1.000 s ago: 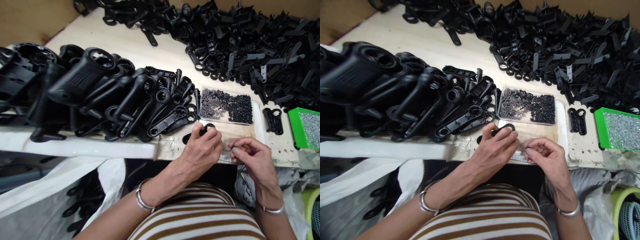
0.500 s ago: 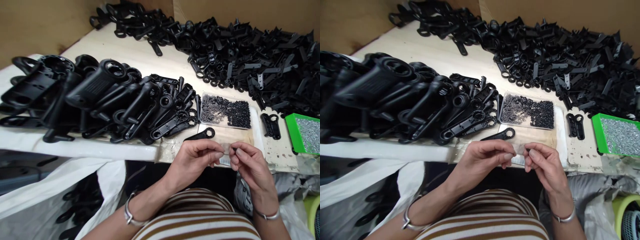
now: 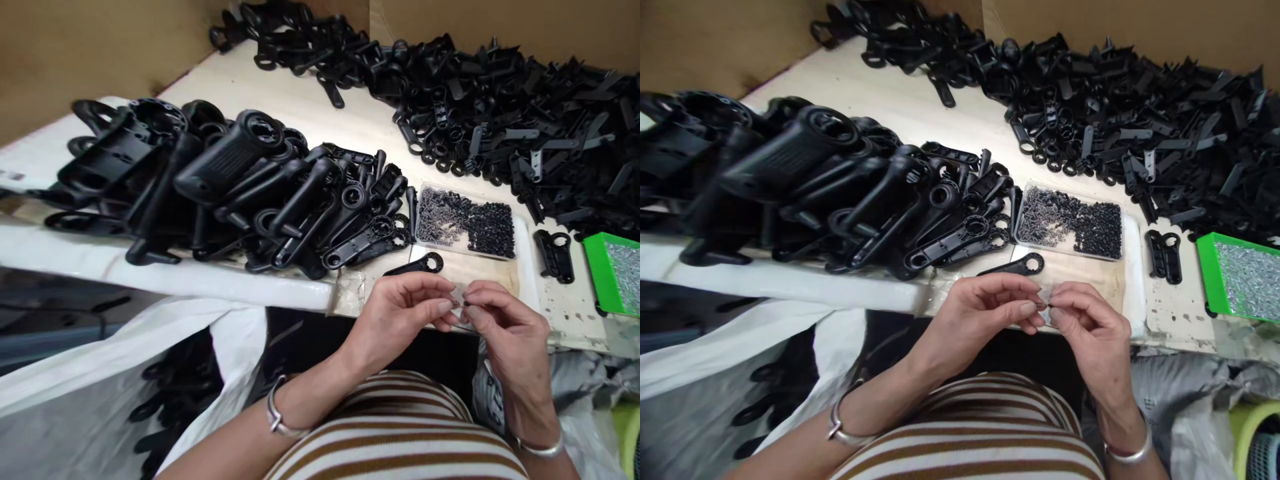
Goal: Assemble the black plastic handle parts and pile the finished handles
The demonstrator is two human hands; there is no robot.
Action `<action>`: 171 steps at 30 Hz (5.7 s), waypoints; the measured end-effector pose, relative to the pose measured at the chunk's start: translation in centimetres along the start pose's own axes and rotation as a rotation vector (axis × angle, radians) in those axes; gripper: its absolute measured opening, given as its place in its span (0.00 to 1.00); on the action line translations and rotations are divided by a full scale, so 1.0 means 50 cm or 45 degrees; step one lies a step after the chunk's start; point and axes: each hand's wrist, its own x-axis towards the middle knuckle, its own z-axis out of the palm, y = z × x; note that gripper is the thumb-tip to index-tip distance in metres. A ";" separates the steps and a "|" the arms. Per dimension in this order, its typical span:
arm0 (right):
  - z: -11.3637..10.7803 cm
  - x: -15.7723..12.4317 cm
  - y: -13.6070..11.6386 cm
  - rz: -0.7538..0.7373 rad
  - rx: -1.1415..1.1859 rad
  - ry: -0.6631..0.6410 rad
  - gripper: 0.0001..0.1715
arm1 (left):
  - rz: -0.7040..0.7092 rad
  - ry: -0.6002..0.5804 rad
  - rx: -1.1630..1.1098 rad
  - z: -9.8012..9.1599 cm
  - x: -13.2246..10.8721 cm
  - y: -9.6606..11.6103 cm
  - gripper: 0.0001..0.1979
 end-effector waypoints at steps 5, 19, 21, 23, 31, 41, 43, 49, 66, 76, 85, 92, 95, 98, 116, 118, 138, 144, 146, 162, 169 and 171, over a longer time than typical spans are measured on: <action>0.004 0.008 0.000 -0.037 -0.019 -0.077 0.10 | -0.014 -0.036 -0.028 -0.002 -0.002 -0.003 0.12; 0.002 0.004 -0.015 -0.252 -0.397 -0.061 0.10 | 0.018 -0.031 -0.019 -0.006 0.001 -0.010 0.09; 0.007 0.002 -0.022 -0.322 -0.508 -0.024 0.09 | 0.058 -0.021 0.006 -0.004 0.001 -0.012 0.08; 0.012 -0.001 -0.030 -0.408 -0.606 -0.026 0.08 | 0.112 -0.006 0.059 -0.003 -0.001 -0.015 0.08; 0.015 -0.005 -0.036 -0.616 -0.861 -0.105 0.09 | 0.492 0.053 0.674 -0.012 -0.007 -0.027 0.07; 0.019 0.011 -0.031 -0.558 -0.804 -0.025 0.08 | 1.076 0.030 1.487 -0.038 -0.038 0.008 0.07; 0.013 0.014 -0.027 -0.525 -0.815 0.008 0.07 | 1.307 0.156 1.794 -0.051 -0.049 0.017 0.08; 0.005 0.022 -0.012 -0.503 -0.835 -0.045 0.06 | 1.467 0.265 2.406 -0.083 -0.025 0.004 0.08; 0.003 0.050 -0.018 -0.717 -1.080 -0.214 0.07 | 1.495 0.030 2.155 -0.070 -0.008 -0.024 0.13; 0.013 0.056 -0.028 -0.778 -1.327 -0.356 0.08 | 1.496 0.011 2.124 -0.075 -0.010 -0.023 0.12; 0.012 0.067 -0.050 -0.457 -1.253 -0.530 0.08 | 1.506 0.018 2.083 -0.072 -0.005 -0.024 0.13; 0.007 0.085 -0.059 -0.214 -1.164 -0.516 0.15 | 1.481 0.022 2.096 -0.076 -0.008 -0.026 0.13; 0.018 0.080 -0.061 -0.284 -1.245 -0.474 0.16 | 1.475 0.018 2.092 -0.079 -0.007 -0.028 0.13; 0.025 0.076 -0.062 -0.323 -1.291 -0.461 0.17 | 1.486 0.015 2.068 -0.081 -0.006 -0.028 0.13; 0.036 0.071 -0.073 -0.393 -1.704 -0.593 0.15 | 1.526 -0.005 2.005 -0.083 -0.005 -0.021 0.14; 0.051 0.064 -0.083 -0.395 -1.885 -0.646 0.13 | 1.539 -0.002 1.982 -0.082 -0.004 -0.020 0.14; 0.010 0.038 -0.016 0.295 -0.322 -0.088 0.20 | 1.624 0.118 1.787 -0.081 0.000 -0.039 0.10; 0.044 0.033 -0.017 0.471 0.364 0.039 0.30 | 1.665 0.088 1.740 -0.073 -0.003 -0.039 0.08; 0.051 0.037 -0.018 0.497 0.456 0.077 0.29 | 1.680 0.086 1.731 -0.073 -0.005 -0.040 0.08; 0.076 0.053 -0.024 0.631 0.636 0.143 0.25 | 1.737 0.058 1.728 -0.088 -0.007 -0.065 0.12; 0.043 0.051 -0.029 0.495 0.235 -0.032 0.23 | 1.664 -0.127 1.817 -0.081 -0.002 -0.062 0.13; -0.008 0.064 -0.035 0.337 -0.144 -0.041 0.28 | 1.660 -0.227 1.823 -0.070 0.000 -0.050 0.14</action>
